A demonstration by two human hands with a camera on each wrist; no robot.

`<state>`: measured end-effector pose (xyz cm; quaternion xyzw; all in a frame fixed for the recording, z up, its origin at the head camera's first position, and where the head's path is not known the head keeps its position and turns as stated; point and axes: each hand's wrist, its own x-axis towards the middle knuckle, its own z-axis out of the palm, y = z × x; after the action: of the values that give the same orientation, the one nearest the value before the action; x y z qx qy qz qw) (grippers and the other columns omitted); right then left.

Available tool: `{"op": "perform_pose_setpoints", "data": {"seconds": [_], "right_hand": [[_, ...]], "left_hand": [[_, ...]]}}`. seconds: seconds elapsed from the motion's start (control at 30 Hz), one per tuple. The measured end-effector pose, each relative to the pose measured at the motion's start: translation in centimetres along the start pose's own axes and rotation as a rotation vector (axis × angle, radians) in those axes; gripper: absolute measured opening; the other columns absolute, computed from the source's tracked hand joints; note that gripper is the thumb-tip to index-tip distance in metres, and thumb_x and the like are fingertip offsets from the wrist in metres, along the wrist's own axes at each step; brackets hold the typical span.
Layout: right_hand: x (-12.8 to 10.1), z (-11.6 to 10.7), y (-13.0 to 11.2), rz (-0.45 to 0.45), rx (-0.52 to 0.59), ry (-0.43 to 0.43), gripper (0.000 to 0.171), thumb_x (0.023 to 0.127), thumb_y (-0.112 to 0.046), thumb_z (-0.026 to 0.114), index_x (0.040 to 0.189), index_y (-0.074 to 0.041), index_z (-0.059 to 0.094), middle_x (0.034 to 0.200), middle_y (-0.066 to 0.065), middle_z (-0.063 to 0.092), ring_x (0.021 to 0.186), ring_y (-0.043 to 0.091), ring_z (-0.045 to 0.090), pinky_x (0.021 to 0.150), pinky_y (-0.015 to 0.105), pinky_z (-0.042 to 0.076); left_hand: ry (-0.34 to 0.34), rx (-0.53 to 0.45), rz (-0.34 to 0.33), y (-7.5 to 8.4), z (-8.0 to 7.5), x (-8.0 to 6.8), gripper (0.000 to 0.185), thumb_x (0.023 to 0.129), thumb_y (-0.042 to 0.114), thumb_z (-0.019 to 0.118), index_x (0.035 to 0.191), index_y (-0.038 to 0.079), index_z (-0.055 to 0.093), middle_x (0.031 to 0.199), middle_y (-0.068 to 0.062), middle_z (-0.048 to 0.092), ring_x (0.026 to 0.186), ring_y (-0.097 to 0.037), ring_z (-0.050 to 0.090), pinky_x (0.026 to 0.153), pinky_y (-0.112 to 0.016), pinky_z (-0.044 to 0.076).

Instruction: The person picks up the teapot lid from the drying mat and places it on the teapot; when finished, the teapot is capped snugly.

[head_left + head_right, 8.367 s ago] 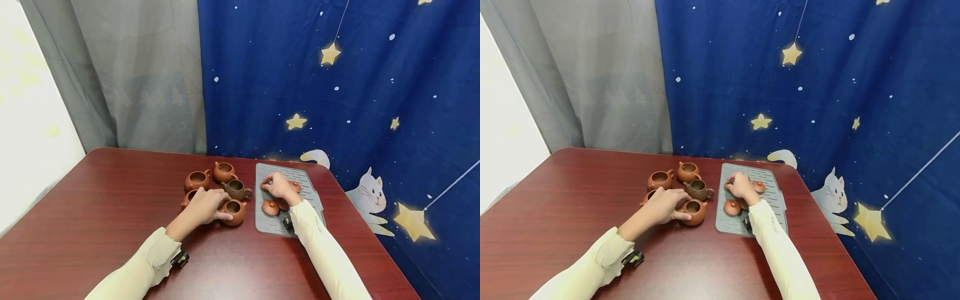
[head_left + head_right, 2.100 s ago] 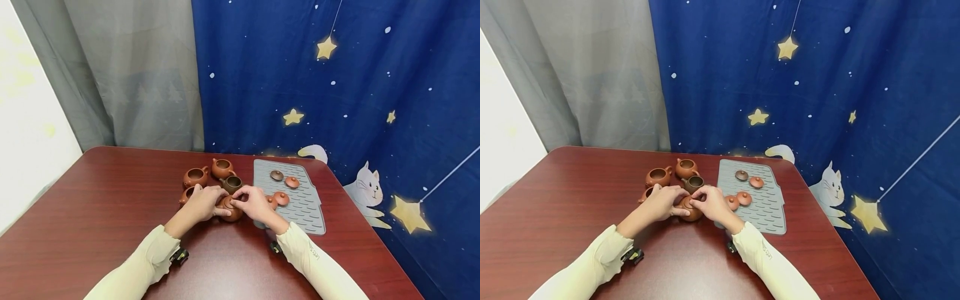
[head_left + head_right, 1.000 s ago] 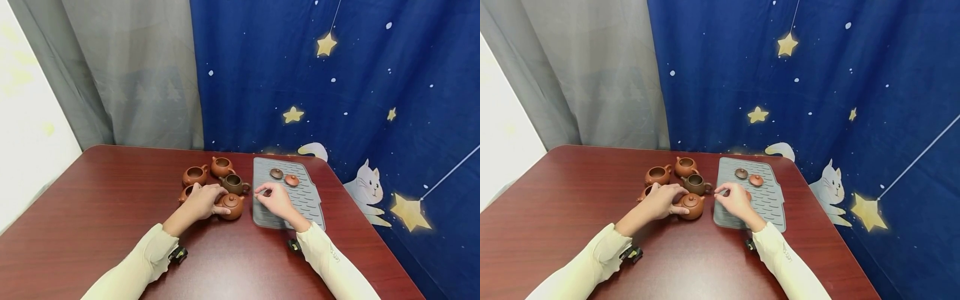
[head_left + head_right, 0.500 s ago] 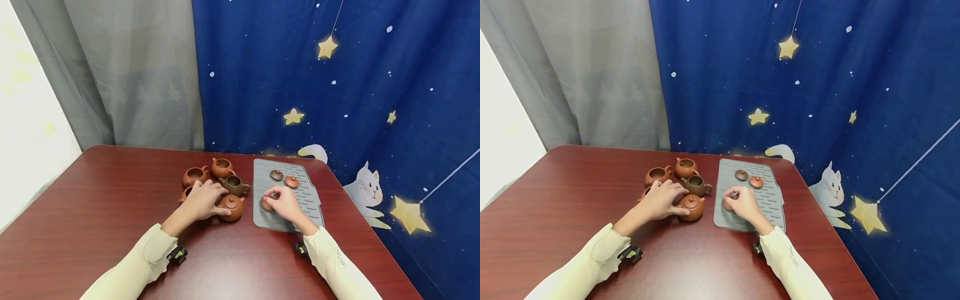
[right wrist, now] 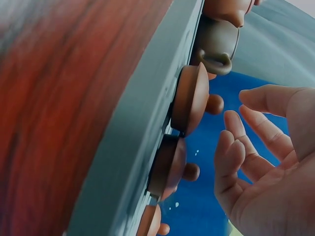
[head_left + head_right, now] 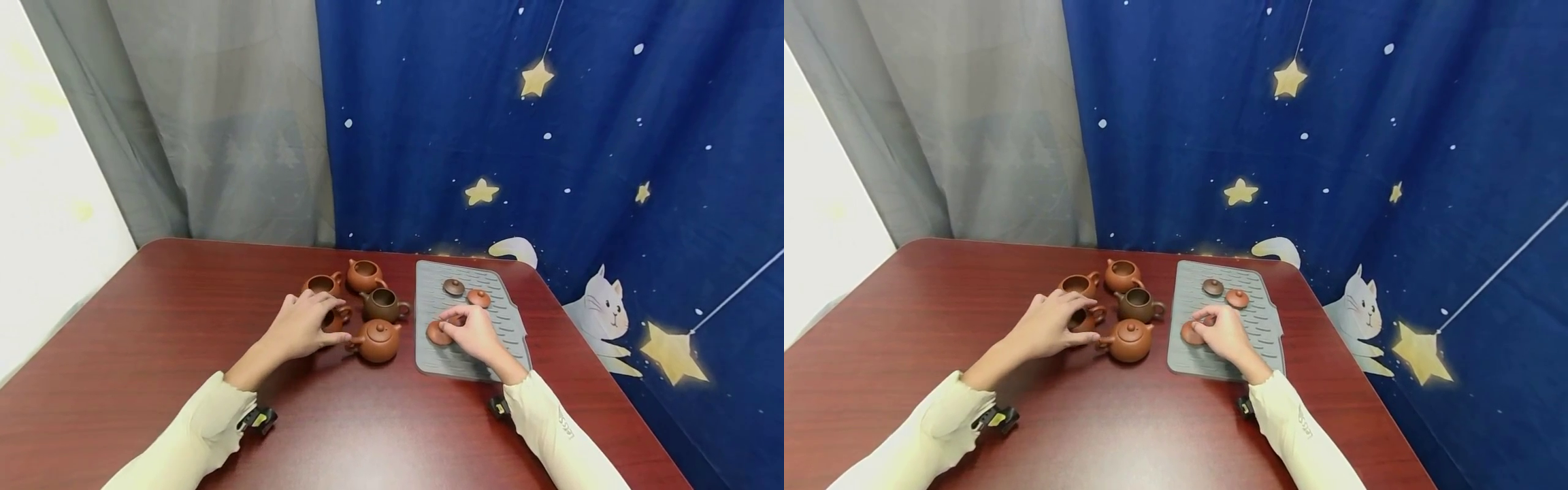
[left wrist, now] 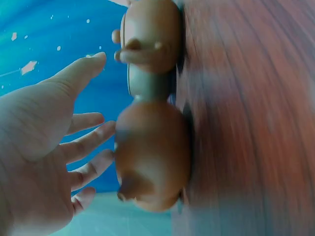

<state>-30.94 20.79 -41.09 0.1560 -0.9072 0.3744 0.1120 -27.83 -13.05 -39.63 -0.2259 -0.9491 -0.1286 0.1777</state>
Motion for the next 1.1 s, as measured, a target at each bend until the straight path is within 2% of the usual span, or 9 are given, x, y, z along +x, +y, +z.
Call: {"op": "perform_pose_setpoints", "data": {"seconds": [0.3,0.53,0.73,0.9,1.1], "right_hand": [[0.0,-0.3,0.2,0.008,-0.025,0.009,0.011,0.075,-0.013,0.075,0.086,-0.011,0.073,0.074,-0.004,0.066,0.064,0.013,0.057,0.056,0.027,0.044],[0.3,-0.5,0.5,0.000,-0.010,0.000,0.013,0.074,-0.011,0.076,0.086,-0.006,0.073,0.073,-0.002,0.066,0.064,0.015,0.056,0.056,0.026,0.044],[0.3,-0.5,0.8,0.005,-0.033,-0.016,0.005,0.075,-0.012,0.076,0.078,-0.012,0.072,0.074,-0.004,0.066,0.064,0.013,0.055,0.056,0.025,0.044],[0.4,-0.5,1.1,0.007,-0.027,-0.024,0.008,0.075,-0.014,0.076,0.082,-0.012,0.072,0.075,-0.003,0.067,0.065,0.013,0.057,0.055,0.025,0.044],[0.4,-0.5,1.4,0.005,-0.011,-0.060,0.008,0.074,-0.014,0.076,0.081,-0.013,0.072,0.077,-0.003,0.066,0.065,0.014,0.058,0.056,0.026,0.046]], "left_hand": [[0.000,-0.020,-0.071,-2.4,-0.4,-1.3,0.068,0.070,0.058,0.069,0.123,0.016,0.059,0.117,-0.004,0.059,0.094,-0.027,0.052,0.069,-0.044,0.034],[-0.029,-0.048,-0.114,-3.8,-0.3,-1.7,0.069,0.073,0.059,0.067,0.126,0.017,0.056,0.119,-0.006,0.057,0.100,-0.029,0.054,0.073,-0.048,0.041],[-0.052,-0.070,-0.132,-4.0,-0.4,-1.9,0.069,0.073,0.059,0.067,0.125,0.013,0.057,0.116,-0.007,0.058,0.102,-0.029,0.056,0.076,-0.051,0.043],[-0.062,-0.078,-0.142,-3.9,-0.4,-1.8,0.067,0.072,0.058,0.068,0.120,0.012,0.060,0.113,-0.006,0.059,0.099,-0.027,0.058,0.074,-0.049,0.045],[-0.110,-0.132,-0.185,-4.1,-0.2,-1.5,0.068,0.070,0.060,0.069,0.119,0.014,0.060,0.115,-0.004,0.058,0.101,-0.025,0.057,0.073,-0.048,0.046]]}}
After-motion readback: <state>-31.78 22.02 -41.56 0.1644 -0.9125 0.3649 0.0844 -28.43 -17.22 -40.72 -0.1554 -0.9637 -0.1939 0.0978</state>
